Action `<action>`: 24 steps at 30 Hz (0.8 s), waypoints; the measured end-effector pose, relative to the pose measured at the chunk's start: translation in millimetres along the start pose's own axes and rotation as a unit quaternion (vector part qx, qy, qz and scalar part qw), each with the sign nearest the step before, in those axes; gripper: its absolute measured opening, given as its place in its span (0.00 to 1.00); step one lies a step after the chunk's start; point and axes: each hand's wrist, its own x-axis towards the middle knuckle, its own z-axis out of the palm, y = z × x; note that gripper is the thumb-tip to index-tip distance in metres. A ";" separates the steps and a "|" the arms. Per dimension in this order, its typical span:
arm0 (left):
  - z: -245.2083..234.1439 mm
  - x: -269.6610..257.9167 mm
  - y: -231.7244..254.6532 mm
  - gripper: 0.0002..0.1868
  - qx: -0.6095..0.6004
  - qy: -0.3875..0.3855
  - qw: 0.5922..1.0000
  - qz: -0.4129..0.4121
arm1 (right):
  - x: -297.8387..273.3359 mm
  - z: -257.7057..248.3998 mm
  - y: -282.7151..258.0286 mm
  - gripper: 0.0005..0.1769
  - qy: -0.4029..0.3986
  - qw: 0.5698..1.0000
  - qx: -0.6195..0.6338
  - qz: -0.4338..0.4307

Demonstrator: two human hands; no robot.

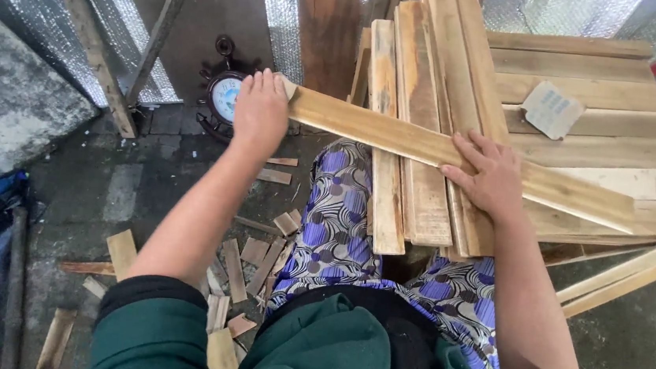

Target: Manually sanding the surfaces of multiple wooden planks using sandpaper in a workshop environment.

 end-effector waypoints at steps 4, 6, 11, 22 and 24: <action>-15.5 8.9 94.2 0.19 0.014 0.047 0.999 0.024 | -0.7 3.5 3.7 0.36 0.019 1.000 0.000 -0.011; -22.2 5.6 149.7 0.18 -0.009 0.046 0.997 0.059 | -1.3 7.5 6.0 0.37 0.024 0.999 0.004 -0.021; -80.1 1.0 179.0 0.19 -0.197 0.112 0.959 0.172 | -1.7 11.2 9.5 0.37 0.029 0.999 0.028 -0.028; 1.4 -4.8 106.6 0.22 -0.080 0.012 0.995 0.059 | -3.6 8.6 6.0 0.37 0.046 0.998 0.018 -0.030; 15.3 1.4 146.7 0.21 -0.100 0.030 0.992 0.067 | -3.5 8.5 6.0 0.36 0.046 0.998 0.018 -0.032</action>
